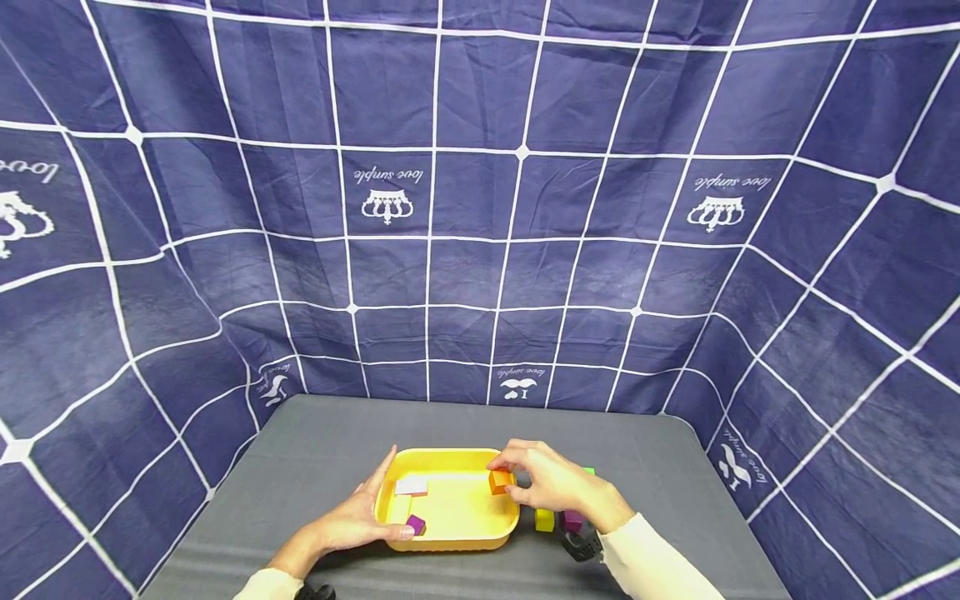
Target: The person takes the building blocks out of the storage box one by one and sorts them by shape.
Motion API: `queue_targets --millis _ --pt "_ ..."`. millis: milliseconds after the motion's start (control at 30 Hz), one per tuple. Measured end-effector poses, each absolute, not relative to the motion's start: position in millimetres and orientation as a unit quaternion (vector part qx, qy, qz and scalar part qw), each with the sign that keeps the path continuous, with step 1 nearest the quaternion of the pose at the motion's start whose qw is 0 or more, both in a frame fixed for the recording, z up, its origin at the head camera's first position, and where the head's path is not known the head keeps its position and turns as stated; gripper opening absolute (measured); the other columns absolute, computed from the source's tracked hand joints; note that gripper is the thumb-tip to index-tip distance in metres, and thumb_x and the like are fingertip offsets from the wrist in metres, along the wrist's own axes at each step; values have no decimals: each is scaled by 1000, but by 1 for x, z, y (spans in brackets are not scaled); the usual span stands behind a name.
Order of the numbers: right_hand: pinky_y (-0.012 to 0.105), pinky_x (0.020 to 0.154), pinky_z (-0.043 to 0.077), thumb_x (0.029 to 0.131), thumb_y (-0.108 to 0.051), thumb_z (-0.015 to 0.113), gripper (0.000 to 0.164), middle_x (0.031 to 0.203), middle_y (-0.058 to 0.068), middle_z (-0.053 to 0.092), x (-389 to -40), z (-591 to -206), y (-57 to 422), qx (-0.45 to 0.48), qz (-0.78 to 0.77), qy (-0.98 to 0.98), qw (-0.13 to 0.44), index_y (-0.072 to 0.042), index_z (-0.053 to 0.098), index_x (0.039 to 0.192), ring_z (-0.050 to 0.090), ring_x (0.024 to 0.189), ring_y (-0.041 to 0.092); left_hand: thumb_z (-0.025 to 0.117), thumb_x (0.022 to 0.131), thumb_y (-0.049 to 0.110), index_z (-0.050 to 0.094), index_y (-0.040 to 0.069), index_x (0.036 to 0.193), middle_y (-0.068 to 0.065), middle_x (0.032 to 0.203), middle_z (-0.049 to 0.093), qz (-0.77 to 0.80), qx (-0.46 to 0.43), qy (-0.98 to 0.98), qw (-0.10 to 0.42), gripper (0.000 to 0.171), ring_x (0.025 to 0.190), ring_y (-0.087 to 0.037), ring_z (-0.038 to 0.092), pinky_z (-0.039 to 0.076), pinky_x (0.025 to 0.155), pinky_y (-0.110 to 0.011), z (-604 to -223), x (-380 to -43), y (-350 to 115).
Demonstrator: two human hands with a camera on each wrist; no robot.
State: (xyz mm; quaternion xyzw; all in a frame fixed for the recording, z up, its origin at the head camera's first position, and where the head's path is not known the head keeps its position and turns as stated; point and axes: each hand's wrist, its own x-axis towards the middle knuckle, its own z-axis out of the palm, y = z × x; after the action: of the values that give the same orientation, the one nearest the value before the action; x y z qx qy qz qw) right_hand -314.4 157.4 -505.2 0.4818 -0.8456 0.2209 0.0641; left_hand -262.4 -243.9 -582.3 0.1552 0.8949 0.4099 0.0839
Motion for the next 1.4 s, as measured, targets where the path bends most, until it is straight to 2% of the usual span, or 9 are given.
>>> queue_targets --millis 167,367,467,600,833,1067,1400 --pt "25 94 64 94 -4 86 39 116 -4 79 -311 -507 175 467 224 -852 72 -9 84 133 76 103 16 103 87 44 3 14 189 -35 188 28 416 152 892 84 146 167 -70 33 30 129 -92 -581 -263 -242" --pt "28 85 65 94 -1 86 40 112 -6 77 -304 -511 198 441 240 -862 73 -10 84 133 73 97 14 104 86 44 3 14 189 -34 188 29 422 149 890 88 147 166 -70 32 30 128 -92 -581 -263 -242" --pt "31 87 66 93 0 87 42 110 -7 76 -300 -513 210 437 248 -860 82 -12 84 133 73 98 12 104 85 46 3 15 189 -34 188 29 421 142 891 94 148 166 -69 32 30 129 -92 -581 -262 -243" --pt "30 87 65 90 2 89 44 109 -7 77 -294 -515 226 437 255 -856 107 -12 84 131 73 100 9 104 85 47 2 14 189 -35 188 27 421 140 891 98 149 167 -70 31 29 129 -92 -581 -261 -244" --pt "36 82 67 84 8 91 45 113 -3 81 -287 -521 259 438 258 -848 149 -6 82 126 74 98 7 103 86 45 3 13 188 -34 188 31 413 151 894 90 147 167 -71 32 29 128 -92 -582 -261 -244" --pt "36 80 69 81 11 91 49 112 -2 82 -282 -533 290 428 273 -846 162 -7 82 125 76 97 7 102 87 45 3 17 189 -34 187 33 410 149 896 90 145 165 -72 33 32 127 -93 -581 -261 -242" --pt "27 75 62 81 7 95 51 112 -2 82 -279 -547 329 374 278 -869 169 -13 80 126 70 93 0 103 86 46 3 16 189 -32 186 36 416 146 893 90 147 163 -68 37 37 126 -90 -582 -262 -243"
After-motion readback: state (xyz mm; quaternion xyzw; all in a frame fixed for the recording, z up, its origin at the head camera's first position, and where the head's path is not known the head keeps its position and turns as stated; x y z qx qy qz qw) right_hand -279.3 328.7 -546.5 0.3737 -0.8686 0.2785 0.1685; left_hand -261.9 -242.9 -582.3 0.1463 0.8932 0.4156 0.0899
